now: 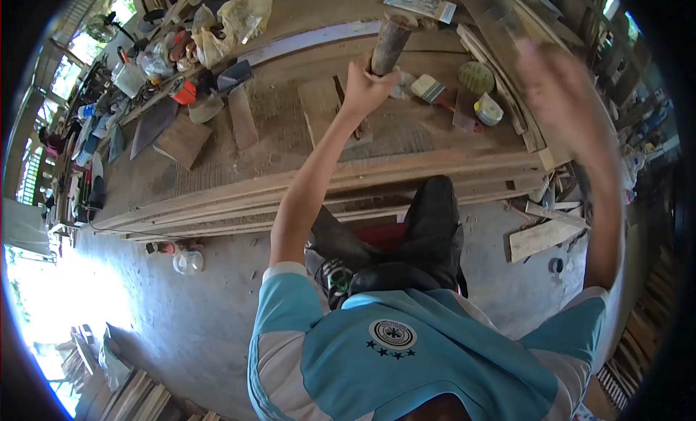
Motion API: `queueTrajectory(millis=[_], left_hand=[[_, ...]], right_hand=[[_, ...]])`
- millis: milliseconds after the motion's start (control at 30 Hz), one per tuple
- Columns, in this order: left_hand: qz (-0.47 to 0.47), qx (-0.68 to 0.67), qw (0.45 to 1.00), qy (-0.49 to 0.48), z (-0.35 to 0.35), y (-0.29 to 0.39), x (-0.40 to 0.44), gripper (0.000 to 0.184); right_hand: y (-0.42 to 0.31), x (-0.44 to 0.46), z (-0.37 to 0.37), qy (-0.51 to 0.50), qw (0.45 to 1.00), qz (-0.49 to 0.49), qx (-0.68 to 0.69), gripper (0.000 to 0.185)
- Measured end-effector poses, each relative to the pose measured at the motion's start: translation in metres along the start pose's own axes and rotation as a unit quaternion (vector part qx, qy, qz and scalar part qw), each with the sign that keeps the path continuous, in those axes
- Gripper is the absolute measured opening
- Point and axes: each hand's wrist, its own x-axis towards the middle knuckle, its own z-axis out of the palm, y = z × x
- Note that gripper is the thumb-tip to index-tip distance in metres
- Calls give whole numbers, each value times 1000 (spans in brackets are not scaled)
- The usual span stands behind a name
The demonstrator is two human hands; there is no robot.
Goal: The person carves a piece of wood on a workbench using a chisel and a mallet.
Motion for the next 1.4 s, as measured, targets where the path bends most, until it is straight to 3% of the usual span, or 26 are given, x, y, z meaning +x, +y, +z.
queueTrajectory(millis=[100,133,200,233,267,300,367,433,500,567,667,833,1000,1067,1133,1233,1267,1333,1367,1400], left_hand=[[-16,-37,999,3,0,3,-1,19],[18,-25,1000,-3,0,-1,-1,18],[58,-15,998,-10,0,-2,4,21],[25,-8,1000,-9,0,0,3,18],[-9,-1,1000,-5,1,2,0,18],[-9,-1,1000,-6,2,2,-1,18],[-47,-2,998,-45,3,2,1,17],[-36,30,998,-41,3,2,8,16],[-44,69,996,-40,2,3,5,16],[-47,12,996,-76,4,7,7,21],[-63,56,992,-90,7,9,8,20],[-87,99,987,-92,18,17,6,22],[-89,140,981,-99,30,12,10,25],[-50,202,970,-123,37,-4,11,28],[-112,259,942,-181,50,-6,5,30],[-8,332,876,-349,66,-48,-9,35],[-6,332,876,-349,67,-56,-14,35],[26,341,861,-376,68,-68,-26,42],[-85,338,828,-439,67,-40,-21,47],[-86,340,827,-440,62,-37,-19,47]], right_hand=[[-33,-3,-31,172,985,-4,-25,51],[-63,3,-19,340,937,-21,76,43],[-39,26,-15,423,887,-117,141,43],[8,38,-3,342,914,-188,108,51],[20,31,17,172,978,-115,8,48],[32,23,39,-6,995,-37,-92,46],[72,5,87,-16,978,70,193,45],[71,-25,91,3,885,256,389,45],[104,-57,121,52,921,240,302,42],[146,-97,166,56,931,185,311,40],[174,-144,214,-10,939,212,270,37],[172,-171,235,-76,957,143,242,36],[177,-174,257,-56,960,129,243,35],[177,-176,260,-49,960,124,245,34],[179,-176,259,-82,962,132,226,31],[192,-184,277,-48,977,73,194,29],[198,-184,282,-17,986,23,164,29],[196,-181,283,-37,991,13,125,29],[195,-180,284,-58,994,2,88,29],[196,-180,287,-59,994,2,90,29]])
